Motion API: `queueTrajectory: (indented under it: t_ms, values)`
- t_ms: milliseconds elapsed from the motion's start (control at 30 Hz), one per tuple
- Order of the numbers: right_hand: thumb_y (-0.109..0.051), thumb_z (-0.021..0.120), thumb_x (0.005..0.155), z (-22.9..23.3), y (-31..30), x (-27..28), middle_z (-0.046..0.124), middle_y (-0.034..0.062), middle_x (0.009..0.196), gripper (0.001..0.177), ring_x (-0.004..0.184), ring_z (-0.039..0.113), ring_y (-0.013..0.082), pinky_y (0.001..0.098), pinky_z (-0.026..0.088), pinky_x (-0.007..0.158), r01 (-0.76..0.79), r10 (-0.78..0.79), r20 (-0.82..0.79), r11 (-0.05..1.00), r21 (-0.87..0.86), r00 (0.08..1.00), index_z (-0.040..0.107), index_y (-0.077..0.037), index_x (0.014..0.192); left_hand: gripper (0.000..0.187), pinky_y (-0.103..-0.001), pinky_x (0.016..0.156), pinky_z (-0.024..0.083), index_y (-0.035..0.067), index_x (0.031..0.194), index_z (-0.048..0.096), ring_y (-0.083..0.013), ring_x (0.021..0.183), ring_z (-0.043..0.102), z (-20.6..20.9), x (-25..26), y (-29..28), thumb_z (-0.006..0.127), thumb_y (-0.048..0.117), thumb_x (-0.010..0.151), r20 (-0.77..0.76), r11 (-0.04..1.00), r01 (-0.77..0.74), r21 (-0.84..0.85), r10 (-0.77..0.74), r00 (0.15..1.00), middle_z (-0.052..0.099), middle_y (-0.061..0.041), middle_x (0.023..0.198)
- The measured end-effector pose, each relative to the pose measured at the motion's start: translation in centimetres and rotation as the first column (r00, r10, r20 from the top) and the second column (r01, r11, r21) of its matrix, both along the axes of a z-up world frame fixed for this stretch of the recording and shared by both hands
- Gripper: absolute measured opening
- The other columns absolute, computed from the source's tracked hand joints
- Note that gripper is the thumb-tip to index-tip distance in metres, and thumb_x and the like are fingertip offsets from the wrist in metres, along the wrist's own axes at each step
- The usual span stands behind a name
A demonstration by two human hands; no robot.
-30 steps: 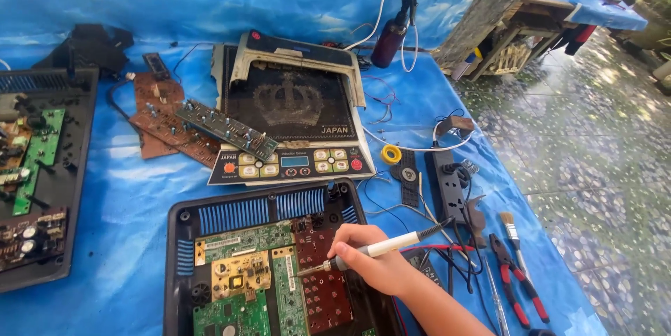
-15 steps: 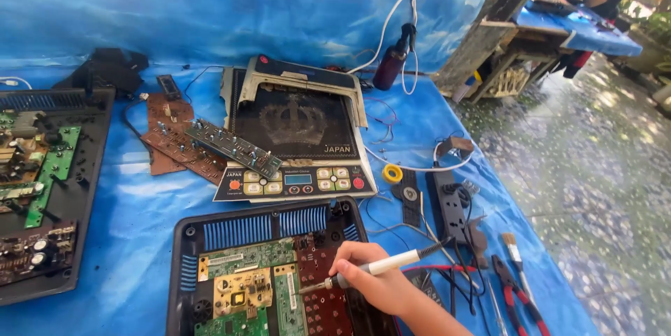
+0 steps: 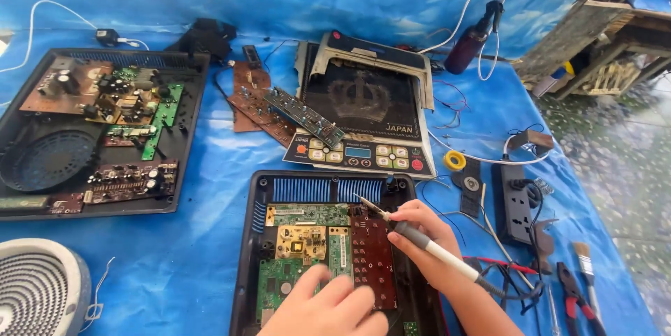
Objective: Soldering electronic components on a circuit board inside an induction cooker housing
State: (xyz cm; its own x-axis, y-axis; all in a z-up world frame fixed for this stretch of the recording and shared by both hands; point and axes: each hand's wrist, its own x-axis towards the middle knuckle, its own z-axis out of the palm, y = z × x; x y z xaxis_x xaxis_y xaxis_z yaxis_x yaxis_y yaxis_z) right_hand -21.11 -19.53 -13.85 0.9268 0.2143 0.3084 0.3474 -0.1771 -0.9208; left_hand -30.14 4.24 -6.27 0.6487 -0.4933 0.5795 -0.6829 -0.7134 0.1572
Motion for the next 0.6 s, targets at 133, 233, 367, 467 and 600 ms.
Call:
queueTrajectory:
  t_ms: [133,233,367,467,600]
  values:
    - [-0.028,0.068,0.095,-0.7,0.0,0.1,0.061,0.0085,0.090,0.027,0.073,0.063,0.0178,0.0307,0.052,0.069,0.040,-0.037,-0.076,0.998,0.049,0.996,0.073,-0.005,0.108,0.031,-0.061,0.089,0.046,0.016,0.092,0.070,-0.0282,0.090,0.061,-7.4,3.8,-0.6,0.074,0.046,0.089,-0.084,0.940,0.289,0.180,-0.278,0.957,0.062,-0.006,0.095]
    - [-0.033,0.063,0.099,-1.6,-0.2,0.0,0.056,0.0078,0.080,0.031,0.062,0.056,0.0179,0.0298,0.046,0.060,0.072,-0.037,-0.178,0.978,0.195,0.983,0.072,-0.003,0.096,0.048,-0.068,0.100,0.039,0.013,0.113,0.071,-0.0332,0.110,0.060,-8.4,5.2,-0.6,0.076,0.052,0.085,-0.157,0.914,0.336,0.230,-0.306,0.939,0.065,-0.011,0.118]
    - [-0.031,0.062,0.100,-1.9,-0.4,-0.1,0.055,0.0051,0.074,0.030,0.055,0.051,0.0152,0.0268,0.041,0.050,0.138,-0.099,-0.203,0.973,0.186,0.974,0.072,-0.005,0.086,0.050,-0.072,0.105,0.034,0.011,0.119,0.072,-0.0360,0.116,0.059,-10.1,6.1,-0.3,0.070,0.054,0.092,-0.195,0.905,0.350,0.243,-0.307,0.931,0.065,-0.012,0.127]
    - [-0.030,0.063,0.098,-1.1,0.2,-0.6,0.055,0.0034,0.070,0.030,0.052,0.047,0.0126,0.0256,0.036,0.047,0.246,-0.221,-0.182,0.961,0.130,0.958,0.071,-0.007,0.080,0.043,-0.076,0.095,0.038,0.016,0.111,0.071,-0.0364,0.116,0.060,-13.2,5.7,-0.4,0.064,0.056,0.097,-0.081,0.908,0.326,0.263,-0.316,0.945,0.065,-0.011,0.117]
    - [-0.025,0.062,0.101,0.3,-0.4,-0.6,0.053,-0.0005,0.067,0.024,0.055,0.039,0.0107,0.0293,0.031,0.054,0.237,-0.216,-0.188,0.967,0.096,0.958,0.072,-0.009,0.085,0.017,-0.069,0.090,0.047,0.024,0.097,0.075,-0.0311,0.106,0.066,-14.0,6.3,-1.1,0.073,0.040,0.095,0.039,0.935,0.291,0.202,-0.304,0.952,0.071,-0.007,0.110]
